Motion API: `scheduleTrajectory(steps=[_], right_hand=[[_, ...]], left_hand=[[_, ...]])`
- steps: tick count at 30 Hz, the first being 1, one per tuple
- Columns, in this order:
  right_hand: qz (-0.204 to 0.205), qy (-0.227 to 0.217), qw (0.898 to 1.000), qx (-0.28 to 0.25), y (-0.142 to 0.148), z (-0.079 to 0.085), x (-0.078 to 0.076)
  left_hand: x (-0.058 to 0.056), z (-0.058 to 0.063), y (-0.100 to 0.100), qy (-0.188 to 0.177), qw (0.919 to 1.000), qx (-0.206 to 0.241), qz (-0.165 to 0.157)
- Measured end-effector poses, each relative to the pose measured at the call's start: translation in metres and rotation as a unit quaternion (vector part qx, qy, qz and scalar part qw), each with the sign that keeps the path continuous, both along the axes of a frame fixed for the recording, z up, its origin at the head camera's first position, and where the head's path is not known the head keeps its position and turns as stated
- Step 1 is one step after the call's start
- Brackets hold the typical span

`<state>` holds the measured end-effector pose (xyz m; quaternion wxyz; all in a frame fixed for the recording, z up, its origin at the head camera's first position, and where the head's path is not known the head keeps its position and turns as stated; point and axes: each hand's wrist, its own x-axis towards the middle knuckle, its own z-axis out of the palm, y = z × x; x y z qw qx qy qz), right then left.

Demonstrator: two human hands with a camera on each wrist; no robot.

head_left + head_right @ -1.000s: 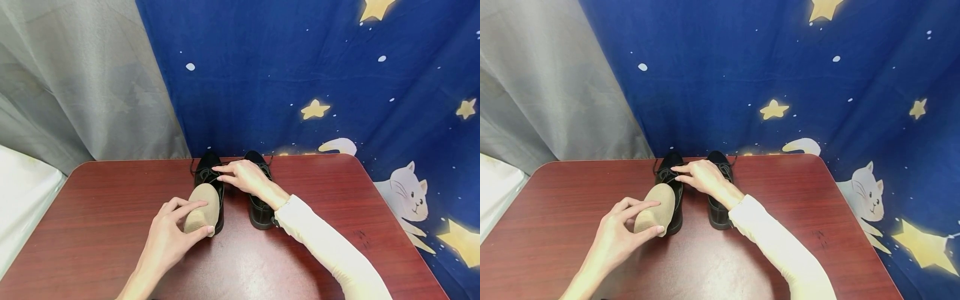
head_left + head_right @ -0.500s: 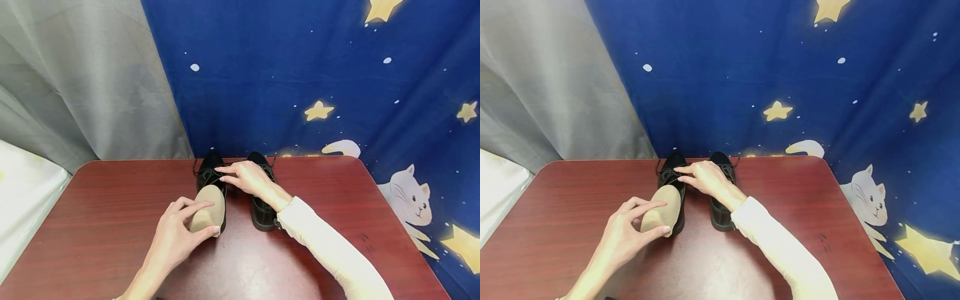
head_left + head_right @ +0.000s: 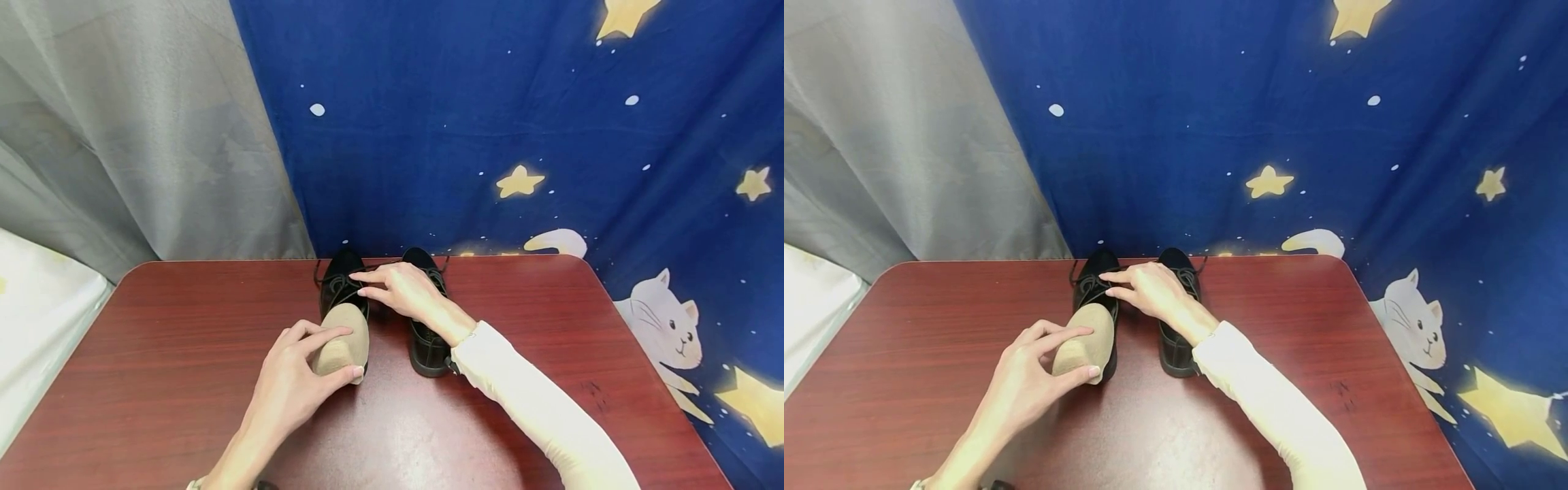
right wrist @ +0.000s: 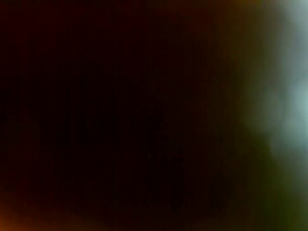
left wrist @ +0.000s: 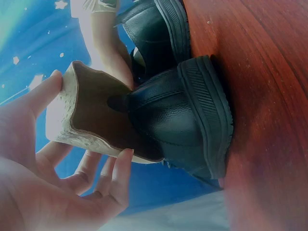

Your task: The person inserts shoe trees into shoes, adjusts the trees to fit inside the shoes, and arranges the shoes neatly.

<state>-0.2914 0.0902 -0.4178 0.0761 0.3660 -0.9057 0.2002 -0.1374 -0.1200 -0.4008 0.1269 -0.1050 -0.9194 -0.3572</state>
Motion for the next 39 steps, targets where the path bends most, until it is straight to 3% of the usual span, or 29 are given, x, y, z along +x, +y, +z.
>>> scheduleTrajectory(steps=[24, 39], right_hand=[[-0.005, -0.013, 1.000, 0.001, -0.001, 0.000, 0.000], [-0.005, -0.022, 1.000, -0.016, 0.000, 0.000, 0.000]], left_hand=[[-0.012, -0.003, 0.009, -0.009, 0.9999, -0.013, 0.003], [-0.015, -0.006, 0.015, 0.006, 1.0000, -0.003, 0.006]])
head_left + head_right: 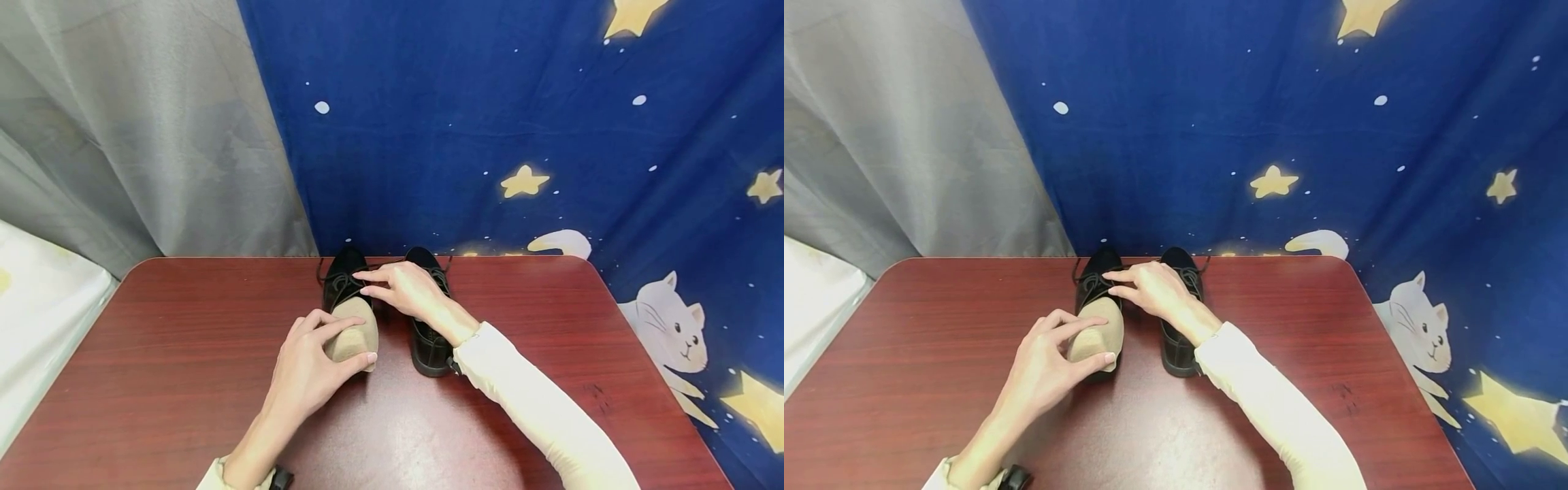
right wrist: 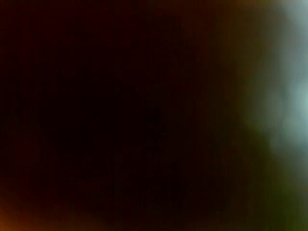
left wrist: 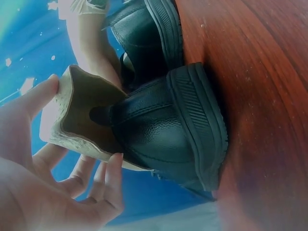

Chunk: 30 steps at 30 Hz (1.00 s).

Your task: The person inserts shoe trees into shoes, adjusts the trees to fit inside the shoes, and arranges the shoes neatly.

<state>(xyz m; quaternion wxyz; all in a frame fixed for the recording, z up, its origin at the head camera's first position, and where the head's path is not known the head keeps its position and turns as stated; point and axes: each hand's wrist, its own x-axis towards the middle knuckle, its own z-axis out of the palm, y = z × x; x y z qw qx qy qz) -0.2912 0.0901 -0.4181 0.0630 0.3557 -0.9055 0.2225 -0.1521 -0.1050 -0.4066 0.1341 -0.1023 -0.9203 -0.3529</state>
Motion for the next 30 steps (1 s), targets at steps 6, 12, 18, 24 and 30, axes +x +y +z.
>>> scheduleTrajectory(steps=[6, 12, 18, 24, 30], right_hand=[[-0.002, -0.011, 1.000, 0.002, -0.001, 0.001, 0.000], [-0.007, -0.012, 1.000, 0.002, -0.001, 0.001, 0.001], [-0.006, -0.013, 1.000, 0.003, -0.001, 0.001, 0.000], [-0.012, -0.018, 1.000, 0.003, 0.000, 0.001, 0.000], [-0.009, -0.018, 1.000, 0.002, -0.001, 0.001, 0.000]], left_hand=[[-0.002, -0.002, 0.000, 0.004, 1.0000, 0.004, 0.000], [-0.006, -0.005, 0.000, 0.008, 1.0000, -0.002, 0.002], [-0.009, -0.008, 0.000, 0.013, 0.9999, -0.005, 0.005], [-0.013, -0.008, -0.001, 0.009, 0.9999, -0.007, 0.001], [-0.018, -0.008, -0.003, 0.005, 1.0000, -0.001, 0.002]])
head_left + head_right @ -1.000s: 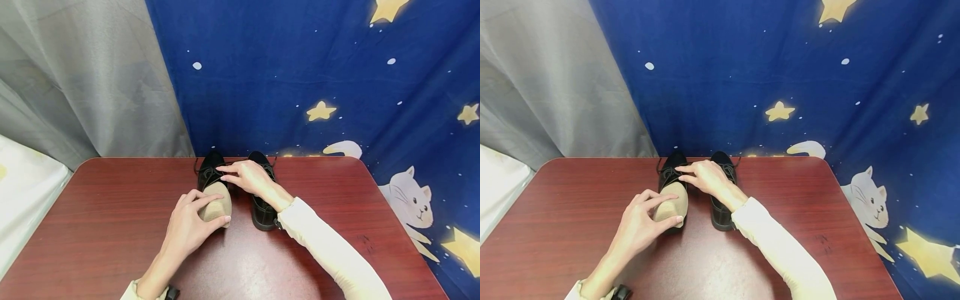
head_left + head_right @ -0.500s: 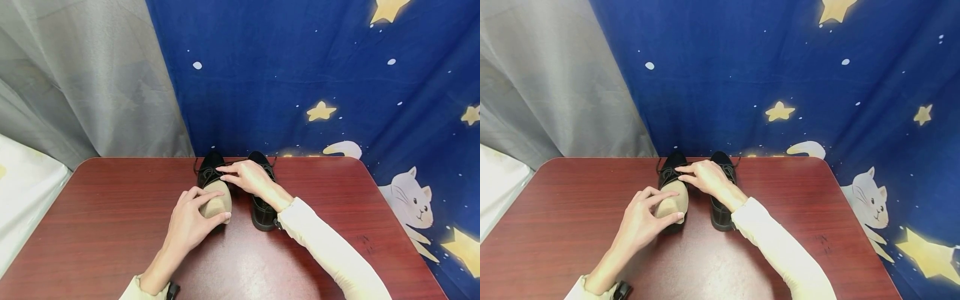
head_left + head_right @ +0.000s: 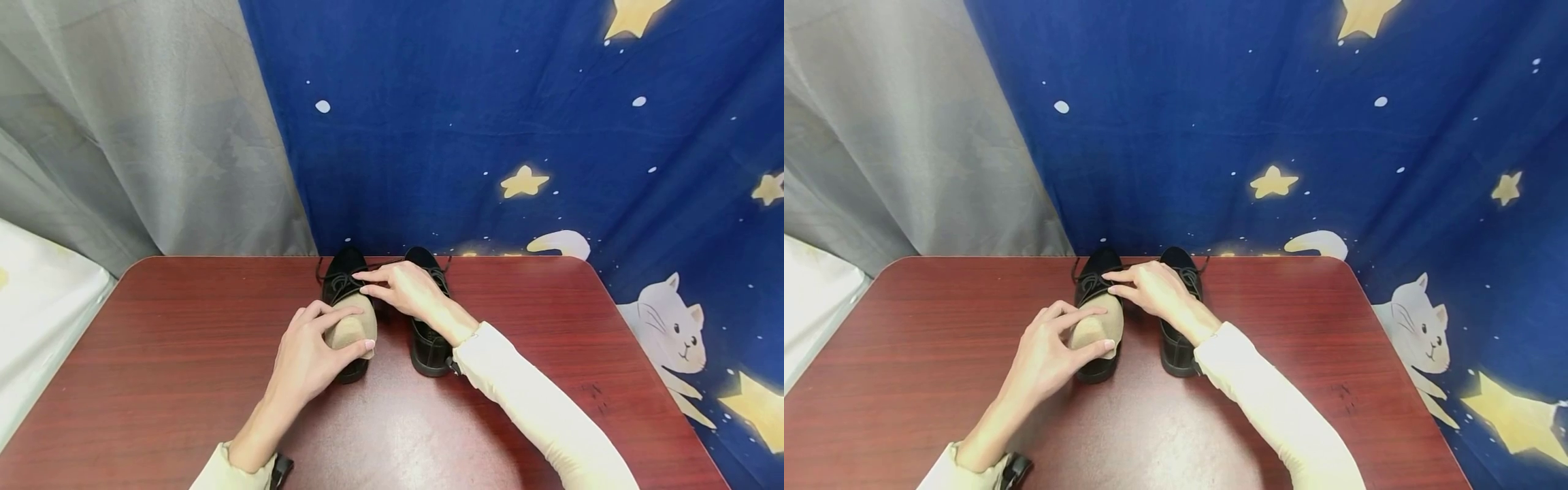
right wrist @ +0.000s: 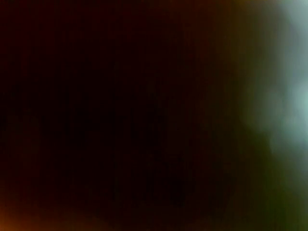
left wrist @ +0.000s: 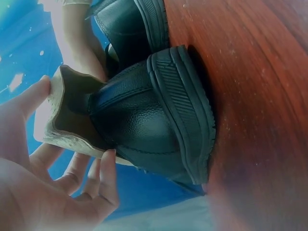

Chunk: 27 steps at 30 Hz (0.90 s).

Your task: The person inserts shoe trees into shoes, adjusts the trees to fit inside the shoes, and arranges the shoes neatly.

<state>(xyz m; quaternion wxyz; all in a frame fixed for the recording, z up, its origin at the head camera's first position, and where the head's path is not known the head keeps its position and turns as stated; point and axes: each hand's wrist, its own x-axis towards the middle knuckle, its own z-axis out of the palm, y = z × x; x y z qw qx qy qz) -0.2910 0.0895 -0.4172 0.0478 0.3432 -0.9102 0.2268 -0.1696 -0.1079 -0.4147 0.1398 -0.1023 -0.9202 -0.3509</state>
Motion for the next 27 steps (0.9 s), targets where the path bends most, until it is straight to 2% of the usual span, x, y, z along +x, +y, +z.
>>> scheduleTrajectory(steps=[16, 27], right_hand=[[0.006, 0.007, 1.000, -0.003, -0.001, -0.001, 0.000], [-0.003, -0.004, 1.000, -0.006, 0.000, -0.001, 0.001]], left_hand=[[-0.009, -0.001, -0.004, -0.026, 0.9997, -0.002, 0.000], [-0.014, 0.000, -0.005, -0.025, 0.9996, -0.008, -0.006]])
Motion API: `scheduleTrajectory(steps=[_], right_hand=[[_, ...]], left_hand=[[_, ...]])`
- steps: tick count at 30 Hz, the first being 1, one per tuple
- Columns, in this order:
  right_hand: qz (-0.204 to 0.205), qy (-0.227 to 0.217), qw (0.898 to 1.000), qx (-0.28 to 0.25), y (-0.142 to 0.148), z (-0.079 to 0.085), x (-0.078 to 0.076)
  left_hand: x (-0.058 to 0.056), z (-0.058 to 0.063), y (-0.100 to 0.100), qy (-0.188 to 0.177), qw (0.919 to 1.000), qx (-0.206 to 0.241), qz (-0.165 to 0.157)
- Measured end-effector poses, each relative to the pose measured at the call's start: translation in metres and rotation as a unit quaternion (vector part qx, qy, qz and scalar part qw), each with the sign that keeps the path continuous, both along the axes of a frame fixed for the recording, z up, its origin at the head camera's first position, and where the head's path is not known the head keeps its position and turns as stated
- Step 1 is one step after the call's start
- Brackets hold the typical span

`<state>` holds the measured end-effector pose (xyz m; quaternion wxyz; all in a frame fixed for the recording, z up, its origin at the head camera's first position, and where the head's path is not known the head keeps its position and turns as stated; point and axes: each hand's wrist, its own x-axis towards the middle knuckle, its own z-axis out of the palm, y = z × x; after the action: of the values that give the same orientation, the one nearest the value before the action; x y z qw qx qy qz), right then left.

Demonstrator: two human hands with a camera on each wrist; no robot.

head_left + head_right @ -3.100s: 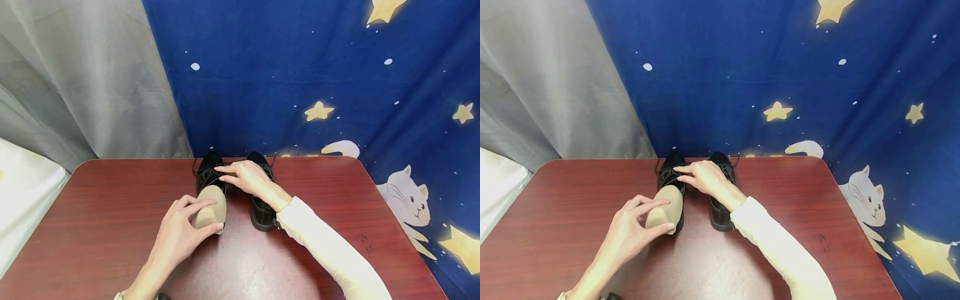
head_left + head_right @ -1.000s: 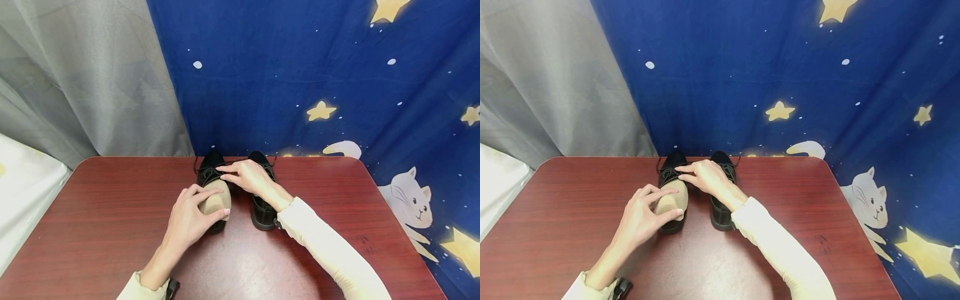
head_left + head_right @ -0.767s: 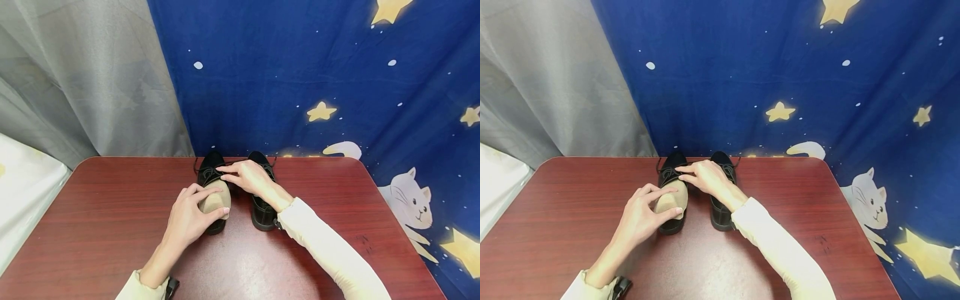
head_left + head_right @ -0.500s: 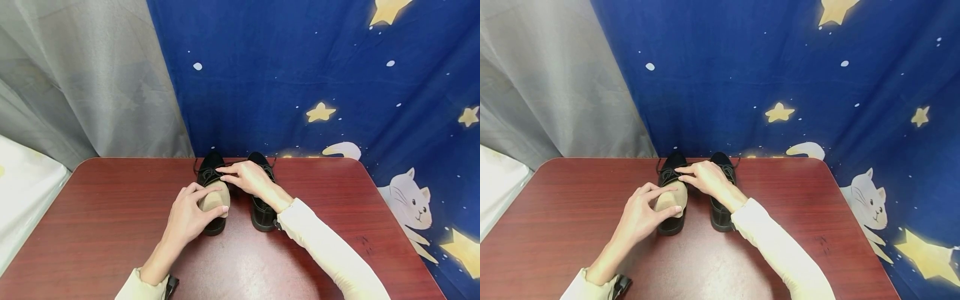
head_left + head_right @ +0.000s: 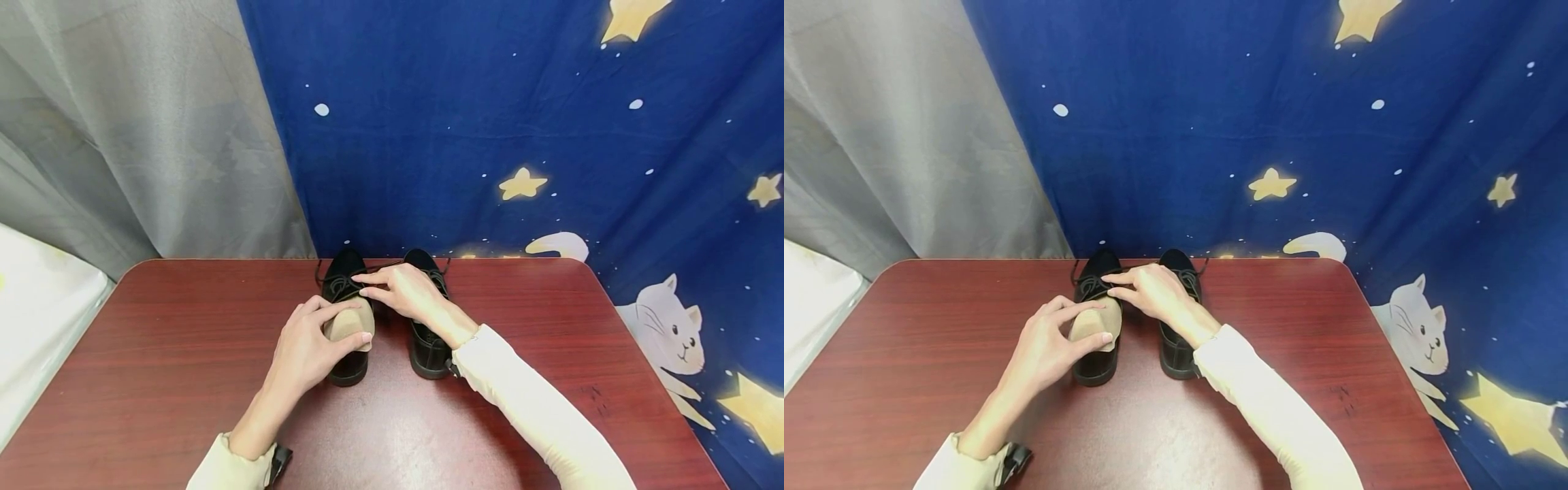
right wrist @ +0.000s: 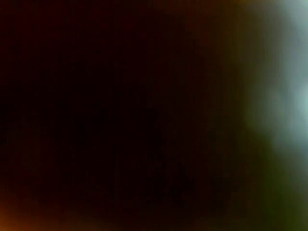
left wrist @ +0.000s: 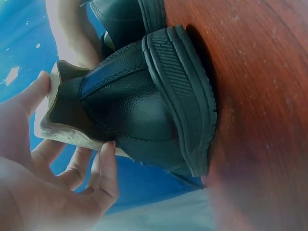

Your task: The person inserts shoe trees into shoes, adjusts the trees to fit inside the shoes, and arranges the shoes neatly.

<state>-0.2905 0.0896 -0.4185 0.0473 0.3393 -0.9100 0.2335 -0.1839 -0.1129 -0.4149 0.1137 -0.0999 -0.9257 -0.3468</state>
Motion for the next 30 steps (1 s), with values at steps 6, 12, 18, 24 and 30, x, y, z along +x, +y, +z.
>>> scheduleTrajectory(steps=[6, 12, 18, 24, 30], right_hand=[[0.003, 0.003, 1.000, 0.004, 0.000, -0.001, 0.000], [0.005, 0.008, 1.000, 0.006, 0.000, -0.001, -0.001], [0.004, 0.008, 1.000, 0.003, -0.001, -0.002, 0.000], [0.005, 0.005, 1.000, 0.001, -0.001, -0.001, 0.000], [0.002, 0.005, 1.000, 0.002, 0.000, -0.002, -0.001]], left_hand=[[0.002, 0.000, -0.004, 0.012, 0.9997, 0.000, -0.020], [0.002, -0.002, -0.007, 0.037, 0.9991, 0.007, -0.021], [-0.003, -0.010, -0.007, 0.067, 0.9977, 0.002, -0.009], [-0.003, -0.013, -0.011, 0.076, 0.9967, 0.012, -0.025], [-0.002, -0.013, -0.018, 0.086, 0.9933, 0.032, -0.071]])
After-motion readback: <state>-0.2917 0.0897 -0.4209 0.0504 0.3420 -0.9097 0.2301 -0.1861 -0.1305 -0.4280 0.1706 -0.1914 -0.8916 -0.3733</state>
